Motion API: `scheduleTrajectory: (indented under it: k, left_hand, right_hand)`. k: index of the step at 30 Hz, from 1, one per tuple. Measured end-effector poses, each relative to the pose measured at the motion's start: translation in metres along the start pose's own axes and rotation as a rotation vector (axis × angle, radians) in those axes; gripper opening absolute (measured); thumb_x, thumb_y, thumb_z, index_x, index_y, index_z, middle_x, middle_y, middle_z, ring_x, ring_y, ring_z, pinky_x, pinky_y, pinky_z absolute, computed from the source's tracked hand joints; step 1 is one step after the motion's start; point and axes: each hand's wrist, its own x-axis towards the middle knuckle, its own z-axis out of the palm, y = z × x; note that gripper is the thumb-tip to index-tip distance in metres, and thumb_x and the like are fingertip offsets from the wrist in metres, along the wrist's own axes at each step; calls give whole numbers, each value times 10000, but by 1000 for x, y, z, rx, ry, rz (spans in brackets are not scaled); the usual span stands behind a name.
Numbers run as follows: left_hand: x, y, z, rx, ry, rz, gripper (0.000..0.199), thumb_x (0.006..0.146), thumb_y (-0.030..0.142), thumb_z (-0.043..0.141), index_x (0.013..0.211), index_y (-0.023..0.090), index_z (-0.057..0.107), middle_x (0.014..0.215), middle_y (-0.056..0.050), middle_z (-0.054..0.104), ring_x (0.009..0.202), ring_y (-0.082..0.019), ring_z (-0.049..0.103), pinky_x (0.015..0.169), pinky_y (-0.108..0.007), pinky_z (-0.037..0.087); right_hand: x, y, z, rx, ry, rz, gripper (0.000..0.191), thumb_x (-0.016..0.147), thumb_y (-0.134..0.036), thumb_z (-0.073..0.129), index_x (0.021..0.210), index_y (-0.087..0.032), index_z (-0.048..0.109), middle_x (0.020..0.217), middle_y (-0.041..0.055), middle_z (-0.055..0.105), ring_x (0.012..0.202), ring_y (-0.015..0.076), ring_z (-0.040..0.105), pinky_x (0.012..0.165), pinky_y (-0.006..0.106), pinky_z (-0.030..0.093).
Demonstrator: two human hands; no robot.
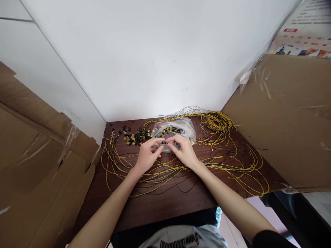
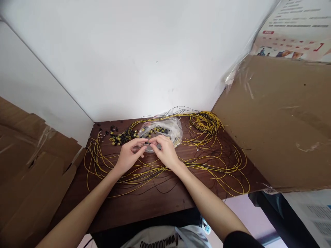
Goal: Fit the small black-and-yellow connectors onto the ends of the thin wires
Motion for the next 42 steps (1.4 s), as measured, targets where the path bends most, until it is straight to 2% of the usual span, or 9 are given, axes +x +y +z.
scheduleTrajectory:
  k: [5, 12, 18, 22, 26, 31, 35, 38, 42]
  left_hand:
    - [2, -2, -4, -61, 71, -19, 304, 771, 249, 554, 1064, 175, 586, 916, -56, 585, 733, -129, 573, 523, -221, 552]
    - [3, -2, -5, -11, 37, -8, 505, 758, 215, 564, 1238, 191, 410, 811, -15, 569, 683, -108, 546, 503, -183, 512]
    - [3, -4, -6, 88, 78, 77, 527, 762, 193, 563, 1247, 200, 357, 792, -10, 596, 676, -104, 557, 562, -189, 485]
    - [3, -4, -6, 92, 106, 98, 548, 765, 186, 567, 1253, 206, 320, 785, -5, 593, 670, -102, 551, 554, -182, 473]
    - [3, -3, -4, 66, 138, 142, 576, 763, 165, 570, 1263, 232, 292, 902, -29, 583, 687, -92, 543, 549, -174, 468]
    - [2, 1, -3, 57, 255, 249, 602, 758, 125, 563, 1259, 283, 270, 1136, -66, 500, 708, -69, 538, 545, -171, 464]
    - [4, 3, -4, -22, 306, 184, 645, 739, 139, 593, 1261, 287, 243, 1153, -74, 478, 719, -74, 545, 516, -159, 454]
    - [6, 0, -5, -95, 246, 96, 643, 727, 167, 614, 1248, 272, 252, 1103, -69, 509, 716, -80, 548, 503, -152, 447]
    - [6, -4, -4, -171, 76, 4, 573, 720, 201, 627, 1207, 222, 328, 987, -56, 574, 706, -96, 545, 508, -169, 467]
  right_hand:
    - [0, 3, 4, 75, 11, 48, 145, 826, -195, 509, 903, -196, 632, 812, 43, 583, 745, 164, 557, 630, 271, 424]
    - [-2, 7, 11, 79, 32, 99, 146, 818, -193, 507, 891, -186, 634, 794, 41, 587, 680, 151, 526, 594, 263, 398]
    - [-3, 5, 14, 89, 41, 162, 116, 767, -217, 566, 853, -156, 612, 723, 13, 558, 550, 106, 456, 514, 225, 372]
    - [-2, 3, 14, 73, 49, 158, 98, 758, -221, 585, 802, -147, 631, 718, 16, 568, 553, 101, 451, 513, 219, 363]
    - [-2, 4, 15, 81, 54, 185, 146, 784, -255, 564, 775, -139, 653, 702, 28, 599, 586, 112, 483, 531, 221, 362]
    - [-3, 7, 18, 109, 40, 272, 217, 792, -308, 549, 777, -124, 664, 591, 0, 551, 519, 97, 439, 505, 217, 331]
    - [-4, 8, 18, 113, 44, 289, 240, 788, -339, 553, 783, -131, 671, 510, -40, 429, 477, 82, 366, 486, 214, 283]
    - [-4, 7, 18, 121, 42, 286, 238, 785, -347, 560, 794, -135, 669, 494, -56, 364, 467, 78, 329, 484, 216, 262]
    - [-4, 7, 17, 118, 41, 265, 246, 791, -360, 555, 796, -140, 666, 490, -64, 321, 465, 77, 299, 483, 219, 244]
